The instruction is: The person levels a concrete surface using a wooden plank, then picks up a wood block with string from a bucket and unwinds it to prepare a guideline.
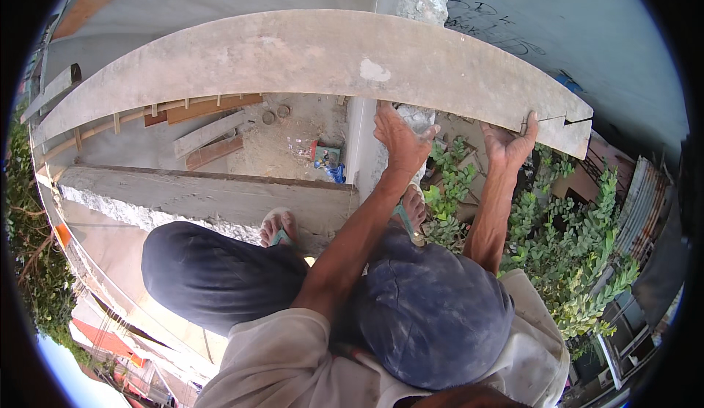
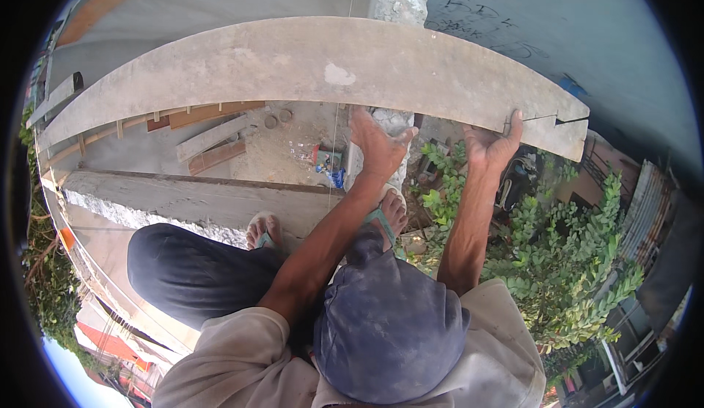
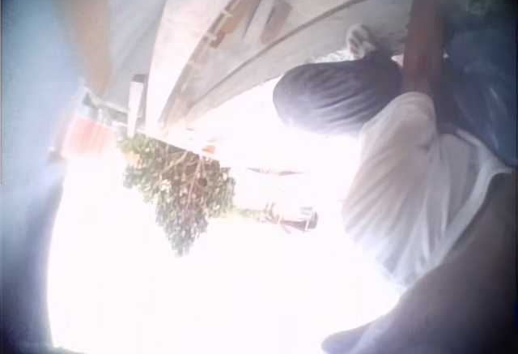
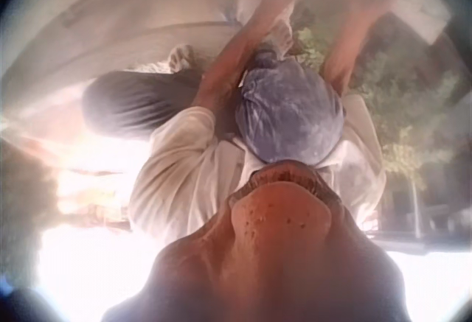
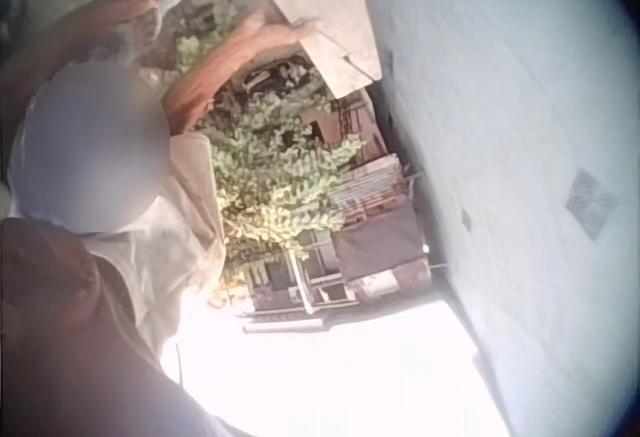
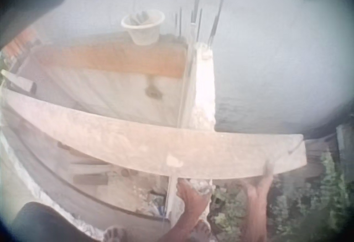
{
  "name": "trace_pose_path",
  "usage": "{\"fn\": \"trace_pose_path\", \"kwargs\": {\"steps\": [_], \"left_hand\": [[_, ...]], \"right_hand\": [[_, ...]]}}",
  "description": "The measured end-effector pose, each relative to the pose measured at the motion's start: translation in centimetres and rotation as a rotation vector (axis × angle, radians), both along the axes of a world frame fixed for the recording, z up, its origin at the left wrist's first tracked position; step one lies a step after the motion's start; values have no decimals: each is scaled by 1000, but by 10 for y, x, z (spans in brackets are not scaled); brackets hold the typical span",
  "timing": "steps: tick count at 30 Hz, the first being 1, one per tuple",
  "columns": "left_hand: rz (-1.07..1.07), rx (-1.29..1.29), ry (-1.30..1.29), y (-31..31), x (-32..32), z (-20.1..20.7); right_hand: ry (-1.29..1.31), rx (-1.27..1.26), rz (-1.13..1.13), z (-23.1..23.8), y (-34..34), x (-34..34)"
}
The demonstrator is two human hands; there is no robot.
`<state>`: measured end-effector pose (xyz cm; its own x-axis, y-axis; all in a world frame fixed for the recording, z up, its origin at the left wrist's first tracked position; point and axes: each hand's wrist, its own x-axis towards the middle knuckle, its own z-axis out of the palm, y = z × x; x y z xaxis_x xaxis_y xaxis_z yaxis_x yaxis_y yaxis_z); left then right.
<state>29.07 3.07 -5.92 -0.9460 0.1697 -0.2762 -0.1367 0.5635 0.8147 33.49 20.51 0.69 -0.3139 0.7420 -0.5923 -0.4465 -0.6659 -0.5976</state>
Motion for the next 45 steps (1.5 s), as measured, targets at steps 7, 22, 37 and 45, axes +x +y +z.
{"fn": "trace_pose_path", "kwargs": {"steps": [7, 22, 37, 45], "left_hand": [[-19, 34, -17, 8, -27, -11], [95, 28, -14, 8, 6, -13], [-10, -31, 23, 3, 22, -20], [-76, -36, -26, -6, 19, -21]], "right_hand": [[-10, -5, 2, 3, 3, 2], [-56, 26, 2, 7, -13, 18], [-56, -17, 30, 1, -17, 28], [-55, 41, 68, -2, -23, 29]]}}
